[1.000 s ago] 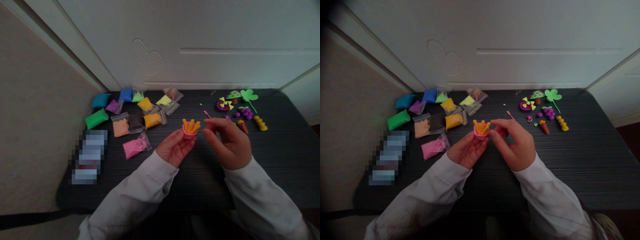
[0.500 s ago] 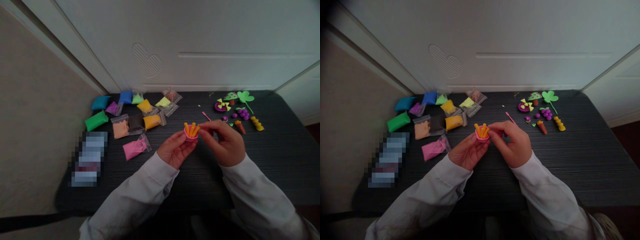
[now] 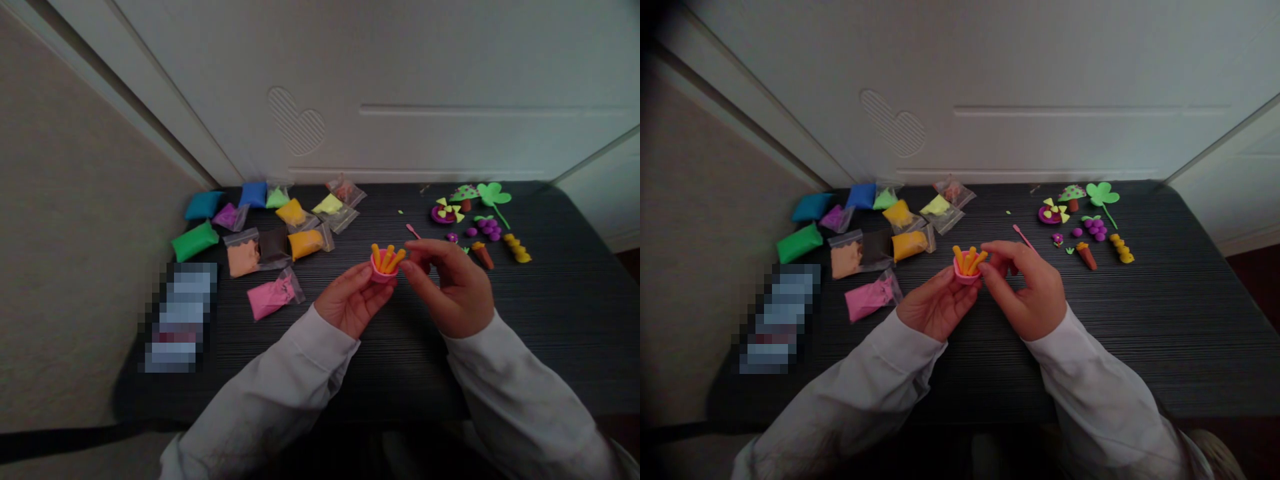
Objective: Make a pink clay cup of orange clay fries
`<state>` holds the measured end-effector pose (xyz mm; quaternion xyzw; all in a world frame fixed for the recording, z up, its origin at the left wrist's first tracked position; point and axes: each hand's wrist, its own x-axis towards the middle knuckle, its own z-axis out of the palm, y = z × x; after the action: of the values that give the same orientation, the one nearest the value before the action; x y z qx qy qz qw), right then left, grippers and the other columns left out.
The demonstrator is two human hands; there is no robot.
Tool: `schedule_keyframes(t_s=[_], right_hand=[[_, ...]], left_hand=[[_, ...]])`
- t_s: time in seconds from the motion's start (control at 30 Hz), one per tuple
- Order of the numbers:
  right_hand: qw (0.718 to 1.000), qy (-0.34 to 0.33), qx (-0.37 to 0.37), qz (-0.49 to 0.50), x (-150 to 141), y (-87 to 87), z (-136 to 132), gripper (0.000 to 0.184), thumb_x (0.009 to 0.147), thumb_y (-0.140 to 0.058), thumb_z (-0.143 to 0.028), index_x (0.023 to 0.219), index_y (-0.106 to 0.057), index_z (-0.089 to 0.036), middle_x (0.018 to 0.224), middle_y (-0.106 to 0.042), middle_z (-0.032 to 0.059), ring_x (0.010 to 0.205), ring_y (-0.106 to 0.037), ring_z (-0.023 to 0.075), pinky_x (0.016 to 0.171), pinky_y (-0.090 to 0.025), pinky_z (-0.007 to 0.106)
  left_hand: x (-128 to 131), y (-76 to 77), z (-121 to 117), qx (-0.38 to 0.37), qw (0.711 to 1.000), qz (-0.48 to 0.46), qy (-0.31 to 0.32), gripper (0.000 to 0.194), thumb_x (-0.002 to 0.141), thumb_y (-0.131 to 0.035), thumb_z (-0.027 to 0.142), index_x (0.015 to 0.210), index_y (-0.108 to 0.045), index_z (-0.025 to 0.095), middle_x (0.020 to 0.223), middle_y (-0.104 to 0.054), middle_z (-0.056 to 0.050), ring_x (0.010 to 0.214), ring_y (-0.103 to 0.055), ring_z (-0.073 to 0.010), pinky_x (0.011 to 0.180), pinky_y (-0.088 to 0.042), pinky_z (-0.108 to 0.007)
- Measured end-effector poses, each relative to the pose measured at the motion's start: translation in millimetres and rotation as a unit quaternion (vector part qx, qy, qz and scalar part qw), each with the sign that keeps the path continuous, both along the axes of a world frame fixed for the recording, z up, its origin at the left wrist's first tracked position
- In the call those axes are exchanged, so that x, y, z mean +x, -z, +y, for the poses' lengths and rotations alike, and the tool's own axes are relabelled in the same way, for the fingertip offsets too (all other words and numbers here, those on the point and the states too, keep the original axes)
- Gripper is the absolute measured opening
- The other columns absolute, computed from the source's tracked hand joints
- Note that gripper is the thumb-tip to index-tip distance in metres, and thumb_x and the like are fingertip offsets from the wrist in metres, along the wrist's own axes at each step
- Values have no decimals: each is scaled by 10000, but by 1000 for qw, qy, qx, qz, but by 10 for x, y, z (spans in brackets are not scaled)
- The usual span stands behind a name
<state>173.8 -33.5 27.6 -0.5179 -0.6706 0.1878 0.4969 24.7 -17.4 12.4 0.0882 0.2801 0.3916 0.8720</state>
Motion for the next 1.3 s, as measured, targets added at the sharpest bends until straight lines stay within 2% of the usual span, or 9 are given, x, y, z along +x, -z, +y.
schedule_keyframes(t_s=[0.1,0.23,0.33,0.43,0.9,1.3], right_hand=[[1000,3,10,8,3,-4,-11,282,735,-566,-140,1001,-558,-233,767,-588,-1,677,-548,126,635,-459,291],[996,-27,66,-45,3,-45,-15,264,721,-568,-95,951,-582,-222,771,-594,3,665,-545,115,618,-461,271],[987,-58,105,-110,-8,-39,-14,283,698,-597,-82,958,-592,-195,809,-602,29,721,-564,124,648,-474,269],[978,-59,123,-158,-18,2,-22,294,687,-620,-99,964,-599,-196,827,-603,41,737,-567,134,652,-485,280],[968,-45,130,-209,-10,36,-22,267,688,-631,-131,945,-595,-193,820,-628,48,728,-576,152,649,-494,304],[975,-63,105,-187,-41,8,-20,249,696,-607,-105,934,-595,-174,839,-637,54,762,-587,153,682,-497,299]], left_hand=[[-10,3,1,8,1000,-6,-3,211,755,-518,85,943,-605,118,881,-683,-49,806,-645,-125,751,-506,-197],[-15,13,5,12,1000,-16,-15,219,745,-518,64,934,-609,122,850,-687,-40,789,-646,-115,747,-508,-195],[-12,16,4,28,999,-38,-23,240,748,-511,55,954,-610,128,923,-677,-37,846,-631,-103,789,-492,-186],[-10,22,0,42,998,-41,-26,283,746,-508,42,1002,-594,126,1008,-652,-47,934,-603,-109,816,-472,-177],[5,50,6,46,998,-9,-47,323,635,-599,11,939,-613,116,954,-660,-49,907,-603,-122,855,-431,-226],[8,68,6,34,998,-29,-37,278,686,-571,25,948,-606,110,953,-661,-57,891,-611,-117,822,-450,-210]])
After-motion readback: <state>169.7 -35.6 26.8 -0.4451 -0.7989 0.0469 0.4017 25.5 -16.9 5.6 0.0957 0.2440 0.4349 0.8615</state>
